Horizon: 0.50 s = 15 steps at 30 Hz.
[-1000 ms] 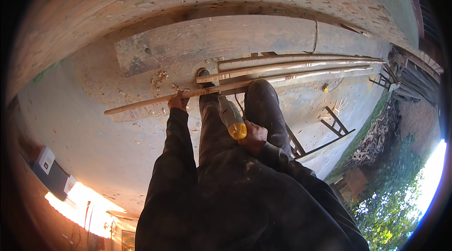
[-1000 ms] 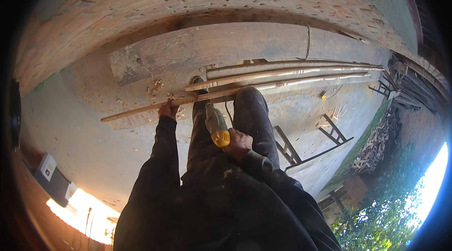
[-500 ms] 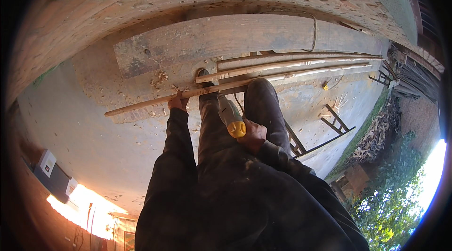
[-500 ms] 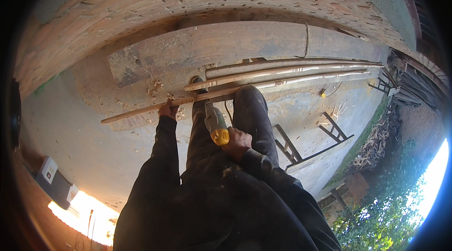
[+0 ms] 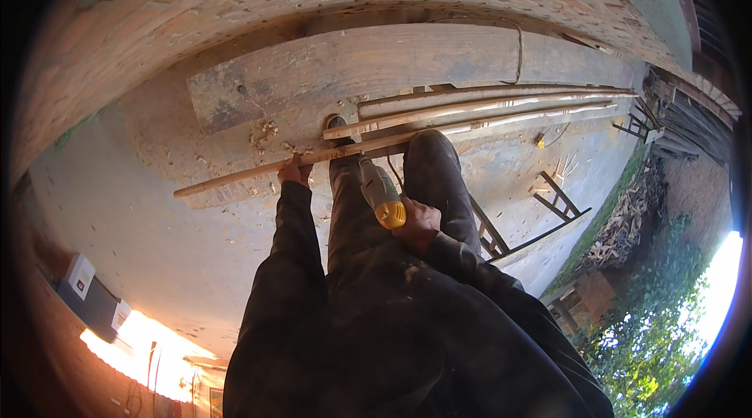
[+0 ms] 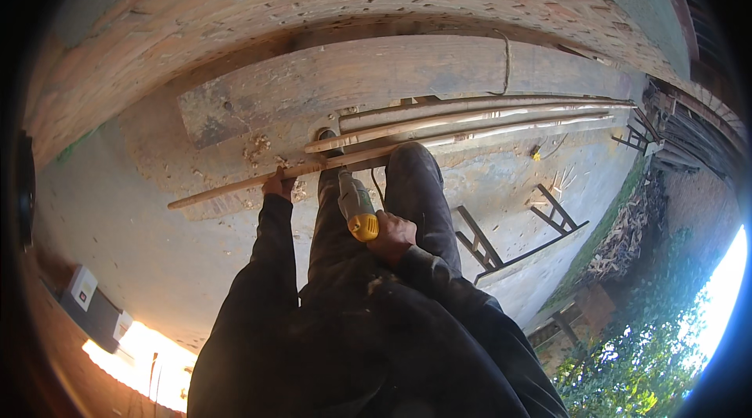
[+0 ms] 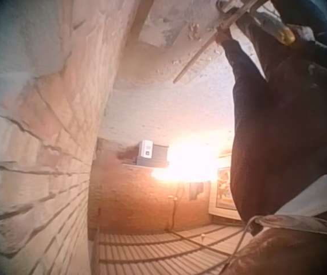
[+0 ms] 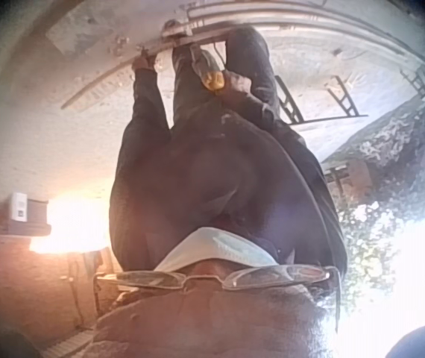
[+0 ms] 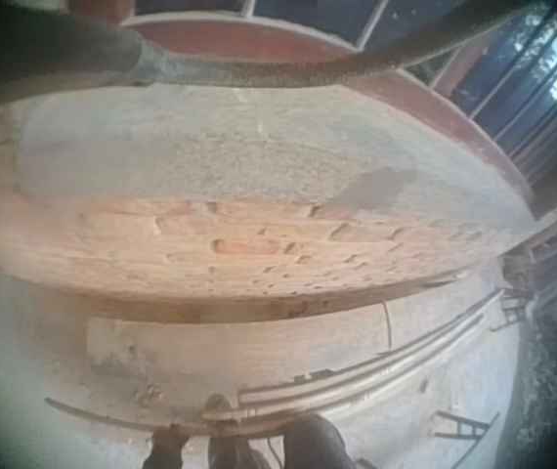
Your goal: The person uses a hand-held tool to shape a long wooden strip while holding it against a workbench.
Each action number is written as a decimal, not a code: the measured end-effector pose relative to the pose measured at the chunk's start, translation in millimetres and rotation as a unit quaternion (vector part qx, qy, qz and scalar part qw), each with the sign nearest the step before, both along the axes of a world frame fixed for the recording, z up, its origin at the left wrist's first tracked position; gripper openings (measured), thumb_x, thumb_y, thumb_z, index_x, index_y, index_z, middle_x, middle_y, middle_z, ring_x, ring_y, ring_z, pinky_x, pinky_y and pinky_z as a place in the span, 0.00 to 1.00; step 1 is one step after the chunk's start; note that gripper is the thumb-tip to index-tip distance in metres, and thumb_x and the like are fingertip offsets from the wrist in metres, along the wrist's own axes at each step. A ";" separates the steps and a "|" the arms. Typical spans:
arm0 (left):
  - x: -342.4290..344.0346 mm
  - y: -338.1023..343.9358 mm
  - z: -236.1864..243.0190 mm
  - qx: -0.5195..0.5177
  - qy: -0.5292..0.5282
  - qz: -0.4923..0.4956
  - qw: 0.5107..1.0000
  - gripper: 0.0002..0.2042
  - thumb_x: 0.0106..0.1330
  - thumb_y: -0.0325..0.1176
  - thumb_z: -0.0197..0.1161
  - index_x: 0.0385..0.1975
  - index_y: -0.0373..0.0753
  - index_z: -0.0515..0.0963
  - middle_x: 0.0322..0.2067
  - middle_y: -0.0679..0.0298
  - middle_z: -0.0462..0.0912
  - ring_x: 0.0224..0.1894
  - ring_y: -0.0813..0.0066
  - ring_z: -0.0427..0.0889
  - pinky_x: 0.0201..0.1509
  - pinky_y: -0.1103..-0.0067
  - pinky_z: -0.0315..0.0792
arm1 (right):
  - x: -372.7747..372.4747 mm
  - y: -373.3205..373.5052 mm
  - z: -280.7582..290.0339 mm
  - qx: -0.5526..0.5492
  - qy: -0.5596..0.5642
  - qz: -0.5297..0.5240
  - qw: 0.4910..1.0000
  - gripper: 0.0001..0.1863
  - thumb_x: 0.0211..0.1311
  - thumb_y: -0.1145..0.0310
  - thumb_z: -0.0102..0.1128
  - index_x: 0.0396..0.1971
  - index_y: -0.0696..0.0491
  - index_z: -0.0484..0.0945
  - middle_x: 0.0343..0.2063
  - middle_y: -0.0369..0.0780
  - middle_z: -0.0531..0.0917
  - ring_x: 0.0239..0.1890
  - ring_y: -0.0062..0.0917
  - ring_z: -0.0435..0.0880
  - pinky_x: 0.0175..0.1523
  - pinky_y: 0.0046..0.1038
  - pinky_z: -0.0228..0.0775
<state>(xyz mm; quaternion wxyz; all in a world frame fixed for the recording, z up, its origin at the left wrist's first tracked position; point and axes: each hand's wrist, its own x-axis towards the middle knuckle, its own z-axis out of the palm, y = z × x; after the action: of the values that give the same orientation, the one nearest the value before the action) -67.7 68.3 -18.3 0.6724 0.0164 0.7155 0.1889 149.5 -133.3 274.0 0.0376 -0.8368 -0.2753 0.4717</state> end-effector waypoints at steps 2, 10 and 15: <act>-0.2 -0.3 1.1 -0.001 0.001 -0.013 1.000 0.12 0.70 0.27 0.66 0.47 0.29 0.73 0.42 0.49 0.83 0.42 0.52 0.88 0.45 0.57 0.90 | 0.0 1.0 0.0 -0.004 0.000 -0.002 1.000 0.16 0.52 0.56 0.66 0.36 0.51 0.78 0.35 0.46 0.85 0.41 0.45 0.86 0.46 0.46 0.75; -4.7 -1.8 -4.8 -0.004 -0.007 -0.001 1.000 0.11 0.70 0.28 0.66 0.46 0.30 0.74 0.42 0.51 0.84 0.42 0.54 0.88 0.45 0.58 0.90 | -0.8 -0.3 -4.6 -0.010 -0.001 0.004 1.000 0.17 0.54 0.54 0.66 0.36 0.51 0.78 0.34 0.46 0.85 0.40 0.44 0.86 0.45 0.46 0.75; -7.0 -1.9 -6.9 -0.006 -0.005 -0.013 1.000 0.12 0.70 0.28 0.67 0.46 0.30 0.74 0.41 0.51 0.84 0.42 0.54 0.88 0.44 0.58 0.90 | 0.9 7.2 1.5 -0.020 -0.007 0.014 1.000 0.18 0.55 0.52 0.67 0.36 0.51 0.78 0.34 0.45 0.85 0.40 0.44 0.86 0.45 0.46 0.75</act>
<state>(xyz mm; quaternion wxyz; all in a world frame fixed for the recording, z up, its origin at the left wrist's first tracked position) -74.7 66.4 -25.2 0.6784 0.0207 0.7130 0.1763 150.5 -126.1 275.4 0.0125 -0.8371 -0.2775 0.4714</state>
